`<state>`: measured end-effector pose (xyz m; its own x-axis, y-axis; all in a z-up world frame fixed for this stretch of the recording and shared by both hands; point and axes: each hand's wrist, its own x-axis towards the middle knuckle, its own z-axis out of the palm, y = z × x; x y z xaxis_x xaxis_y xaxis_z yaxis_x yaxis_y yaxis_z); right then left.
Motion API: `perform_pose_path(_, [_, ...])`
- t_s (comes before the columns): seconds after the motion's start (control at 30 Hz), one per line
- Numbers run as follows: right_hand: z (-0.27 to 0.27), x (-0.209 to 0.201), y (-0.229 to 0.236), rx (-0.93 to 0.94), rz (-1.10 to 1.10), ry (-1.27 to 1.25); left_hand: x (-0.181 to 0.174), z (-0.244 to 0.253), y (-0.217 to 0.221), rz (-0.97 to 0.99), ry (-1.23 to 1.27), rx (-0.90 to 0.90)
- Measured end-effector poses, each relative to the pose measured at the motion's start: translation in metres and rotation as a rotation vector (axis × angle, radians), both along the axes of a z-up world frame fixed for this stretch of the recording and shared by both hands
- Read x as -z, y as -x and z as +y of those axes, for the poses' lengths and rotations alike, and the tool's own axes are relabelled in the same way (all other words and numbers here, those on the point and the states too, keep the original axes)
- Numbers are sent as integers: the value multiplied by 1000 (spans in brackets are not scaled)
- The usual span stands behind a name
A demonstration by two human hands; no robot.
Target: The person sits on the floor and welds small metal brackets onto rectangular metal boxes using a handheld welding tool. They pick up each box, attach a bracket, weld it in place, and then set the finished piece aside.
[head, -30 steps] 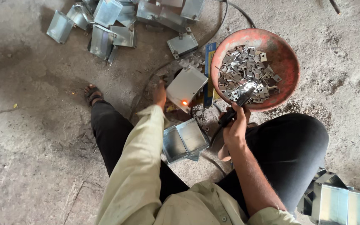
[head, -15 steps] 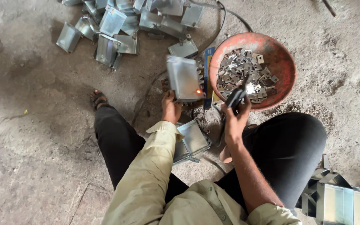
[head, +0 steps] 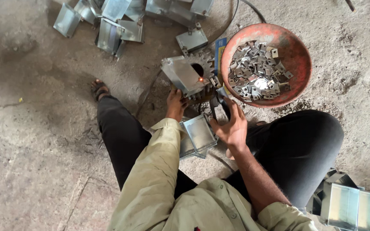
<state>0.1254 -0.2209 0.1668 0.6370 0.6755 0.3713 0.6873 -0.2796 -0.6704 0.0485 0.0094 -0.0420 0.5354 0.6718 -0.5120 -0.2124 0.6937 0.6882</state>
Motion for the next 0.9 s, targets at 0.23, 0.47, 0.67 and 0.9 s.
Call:
perform_pose_path(0.23, [3, -10, 2, -40, 4, -15, -13, -4, -7, -2, -75, 21])
perform_pose_path(0.47, [5, -14, 5, -44, 95, -28, -10, -4, -11, -85, -48, -13])
perform_pose_path(0.67, [4, -17, 10, -59, 115, -107, -15, -6, -9, -104, -51, -32])
perform_pose_path(0.9, [5, -4, 1, -42, 116, -70, -33, -8, -10, 24, -18, -7])
